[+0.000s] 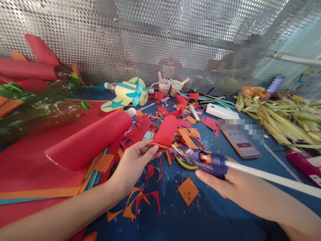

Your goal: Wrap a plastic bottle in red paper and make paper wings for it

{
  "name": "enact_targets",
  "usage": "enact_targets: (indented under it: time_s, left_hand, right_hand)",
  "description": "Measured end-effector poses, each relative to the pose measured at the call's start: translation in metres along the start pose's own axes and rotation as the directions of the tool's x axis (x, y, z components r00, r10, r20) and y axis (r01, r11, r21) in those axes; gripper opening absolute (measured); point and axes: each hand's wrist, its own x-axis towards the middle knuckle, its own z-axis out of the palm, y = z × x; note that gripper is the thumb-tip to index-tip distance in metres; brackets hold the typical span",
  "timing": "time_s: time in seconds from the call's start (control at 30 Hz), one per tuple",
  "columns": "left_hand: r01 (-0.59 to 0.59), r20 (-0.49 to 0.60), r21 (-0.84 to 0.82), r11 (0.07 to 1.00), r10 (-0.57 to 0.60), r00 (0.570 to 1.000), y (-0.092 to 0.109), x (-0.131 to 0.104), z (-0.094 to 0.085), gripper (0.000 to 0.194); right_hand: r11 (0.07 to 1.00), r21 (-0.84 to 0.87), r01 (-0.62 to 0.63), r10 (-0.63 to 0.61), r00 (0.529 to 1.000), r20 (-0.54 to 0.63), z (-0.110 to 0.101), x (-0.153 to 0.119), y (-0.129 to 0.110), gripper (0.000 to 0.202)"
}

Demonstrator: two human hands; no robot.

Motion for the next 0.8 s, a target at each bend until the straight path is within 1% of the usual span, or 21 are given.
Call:
enact_targets:
  time_s: [0.1, 0.2, 0.4, 0.47, 0.53, 0.63, 0.67, 0.73, 0.8]
  left_hand:
    - [0.013, 0.008, -0.033, 0.999, -0.012, 1.0, 0.0, 0.001, -0.001, 0.014]
    - [0.018, 0.003, -0.066, 0.998, -0.018, 1.0, 0.0, 0.002, -0.002, 0.013]
    - [0.014, 0.011, -0.1, 0.995, -0.013, 1.0, -0.001, 0.002, -0.004, 0.011]
    - [0.014, 0.022, -0.104, 0.994, -0.011, 1.0, 0.0, 0.001, -0.003, 0.011]
    - [0.009, 0.028, -0.118, 0.993, -0.006, 1.0, 0.0, 0.001, -0.003, 0.01]
    - [-0.005, 0.017, -0.156, 0.988, 0.008, 1.0, 0.001, 0.0, -0.002, 0.011]
    - [-0.009, 0.009, -0.167, 0.986, 0.01, 1.0, 0.001, -0.001, -0.001, 0.013]
    - [-0.007, -0.004, -0.177, 0.984, 0.007, 1.0, 0.003, -0.001, 0.0, 0.015]
    - [-0.002, -0.013, -0.17, 0.985, 0.0, 1.0, 0.005, -0.001, 0.0, 0.017]
  right_hand:
    - [1.0, 0.01, 0.03, -0.029, 0.999, -0.013, -0.001, 0.0, 0.001, 0.033]
    - [0.999, -0.003, 0.034, -0.034, 0.999, -0.019, -0.001, 0.0, 0.002, 0.028]
    - [0.999, -0.052, -0.003, 0.003, 1.0, 0.005, -0.002, -0.002, 0.003, 0.035]
    - [0.997, -0.083, -0.008, 0.006, 1.0, -0.014, -0.004, -0.002, 0.004, 0.035]
    - [0.993, -0.119, -0.009, 0.002, 0.998, -0.061, -0.007, 0.001, 0.008, 0.035]
    - [0.981, -0.189, 0.03, -0.061, 0.985, -0.161, -0.012, 0.014, 0.022, 0.033]
    - [0.971, -0.233, 0.053, -0.106, 0.97, -0.22, -0.012, 0.02, 0.028, 0.033]
    - [0.933, -0.361, 0.001, -0.09, 0.969, -0.23, -0.011, 0.033, 0.044, 0.034]
    - [0.898, -0.438, -0.035, -0.066, 0.975, -0.214, -0.009, 0.044, 0.06, 0.033]
